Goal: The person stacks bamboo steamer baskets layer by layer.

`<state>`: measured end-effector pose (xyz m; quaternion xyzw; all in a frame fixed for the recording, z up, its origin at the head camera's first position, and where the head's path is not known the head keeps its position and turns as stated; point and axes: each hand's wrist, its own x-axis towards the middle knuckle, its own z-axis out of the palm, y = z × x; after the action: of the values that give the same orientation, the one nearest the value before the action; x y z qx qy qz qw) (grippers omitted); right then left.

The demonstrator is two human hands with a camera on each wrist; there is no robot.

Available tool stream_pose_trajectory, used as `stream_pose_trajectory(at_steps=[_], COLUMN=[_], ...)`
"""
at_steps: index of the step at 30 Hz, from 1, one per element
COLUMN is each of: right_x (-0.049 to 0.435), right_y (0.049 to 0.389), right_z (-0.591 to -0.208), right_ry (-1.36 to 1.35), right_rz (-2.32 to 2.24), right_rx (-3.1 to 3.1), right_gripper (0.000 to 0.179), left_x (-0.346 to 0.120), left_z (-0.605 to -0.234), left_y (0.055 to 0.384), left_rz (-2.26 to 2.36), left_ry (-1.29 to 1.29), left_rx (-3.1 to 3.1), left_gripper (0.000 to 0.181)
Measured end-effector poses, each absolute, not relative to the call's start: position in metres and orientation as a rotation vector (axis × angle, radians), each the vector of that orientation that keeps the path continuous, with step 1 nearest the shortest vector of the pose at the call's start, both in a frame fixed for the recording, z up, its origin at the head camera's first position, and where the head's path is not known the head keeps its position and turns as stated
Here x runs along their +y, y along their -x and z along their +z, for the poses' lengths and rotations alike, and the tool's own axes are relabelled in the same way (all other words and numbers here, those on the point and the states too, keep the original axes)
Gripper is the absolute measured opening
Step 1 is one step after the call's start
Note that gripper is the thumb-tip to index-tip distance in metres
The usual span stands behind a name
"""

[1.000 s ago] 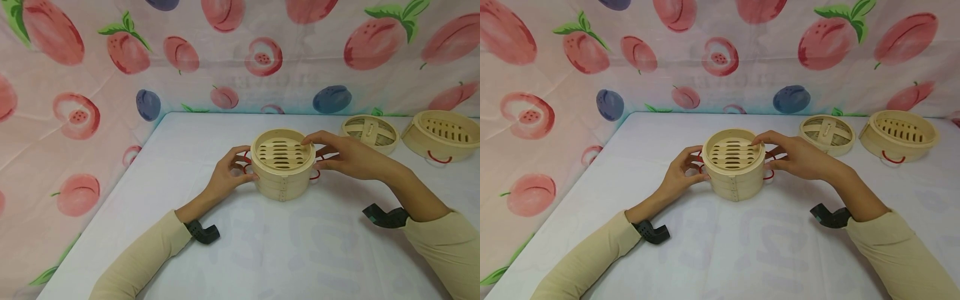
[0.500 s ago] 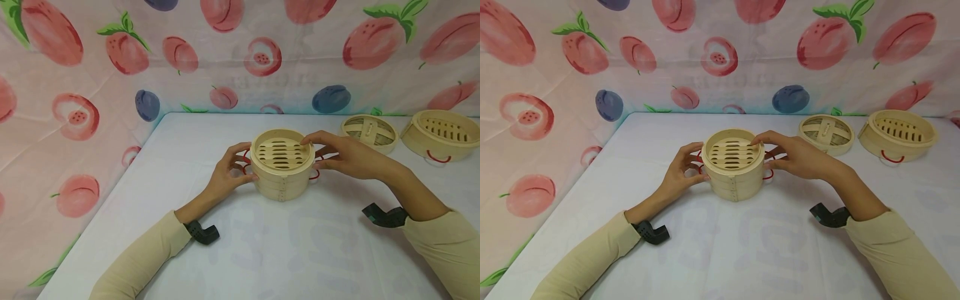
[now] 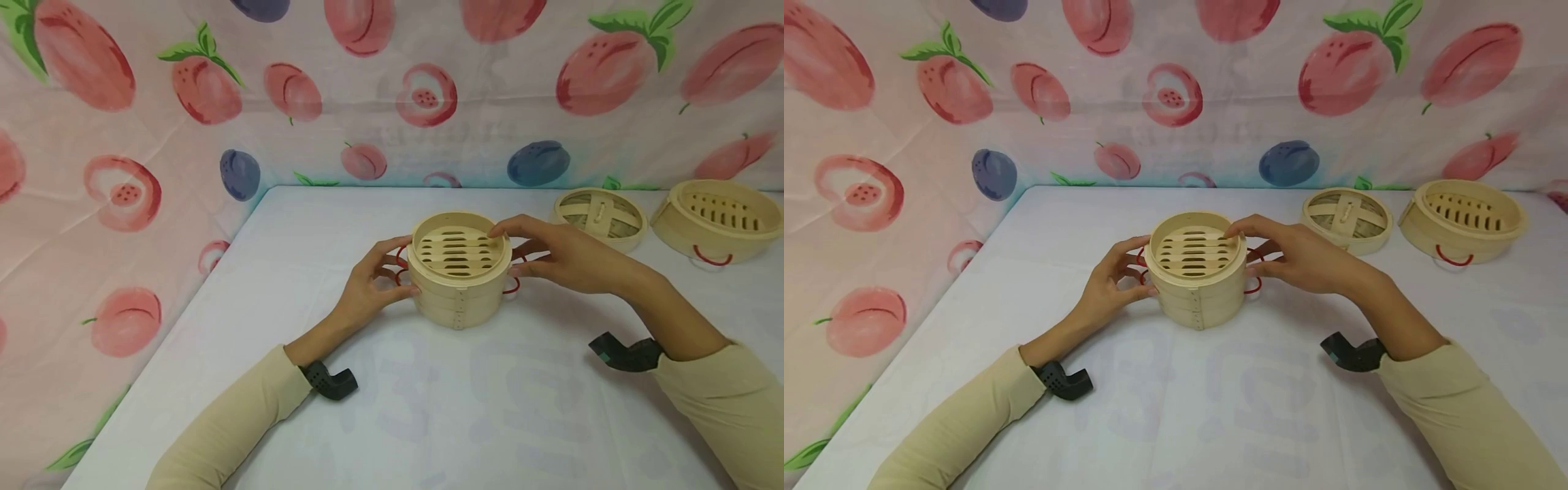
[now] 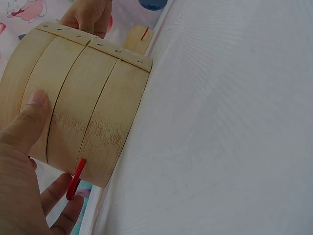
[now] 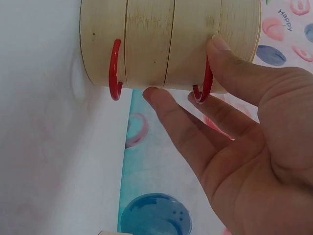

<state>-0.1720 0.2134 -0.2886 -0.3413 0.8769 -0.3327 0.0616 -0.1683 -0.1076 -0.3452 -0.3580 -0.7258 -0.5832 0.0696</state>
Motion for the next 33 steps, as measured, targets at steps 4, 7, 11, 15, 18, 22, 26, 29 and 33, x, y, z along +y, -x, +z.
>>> stream_pose_trajectory(at_steps=[4,7,11,15,18,22,26,29,33], right_x=[0.216,0.223,0.234,0.249,0.264,0.286,0.308,0.327,0.355], right_y=[0.17,0.166,0.164,0.166,0.169,0.169,0.17,0.171,0.172], right_z=[-0.285,-0.281,-0.275,-0.273,-0.273,-0.275,-0.277,-0.278,-0.282], right_ry=[0.992,0.912,0.788,0.639,0.529,0.34,0.19,0.08,-0.039], right_rz=[-0.974,-0.988,-1.015,-0.989,-0.97,-0.922,-0.887,-0.835,-0.883], right_rx=[2.683,2.746,2.855,2.951,3.01,3.074,3.115,3.153,3.154], right_gripper=[0.056,0.052,0.042,0.038,0.038,0.046,0.054,0.057,0.061], left_x=[-0.107,-0.105,-0.104,-0.108,-0.11,-0.111,-0.111,-0.111,-0.111], left_z=[-0.346,-0.346,-0.345,-0.344,-0.344,-0.345,-0.345,-0.345,-0.344], left_y=[0.169,0.17,0.17,0.169,0.168,0.168,0.168,0.168,0.168], left_rz=[-1.769,-1.772,-1.77,-1.761,-1.762,-1.77,-1.768,-1.766,-1.764], left_ry=[1.089,1.109,1.104,1.068,1.053,1.052,1.058,1.062,1.062], left_rx=[-2.185,-2.195,-2.206,-2.22,-2.221,-2.221,-2.217,-2.216,-2.219], left_gripper=[0.072,0.071,0.071,0.071,0.071,0.071,0.071,0.071,0.071])
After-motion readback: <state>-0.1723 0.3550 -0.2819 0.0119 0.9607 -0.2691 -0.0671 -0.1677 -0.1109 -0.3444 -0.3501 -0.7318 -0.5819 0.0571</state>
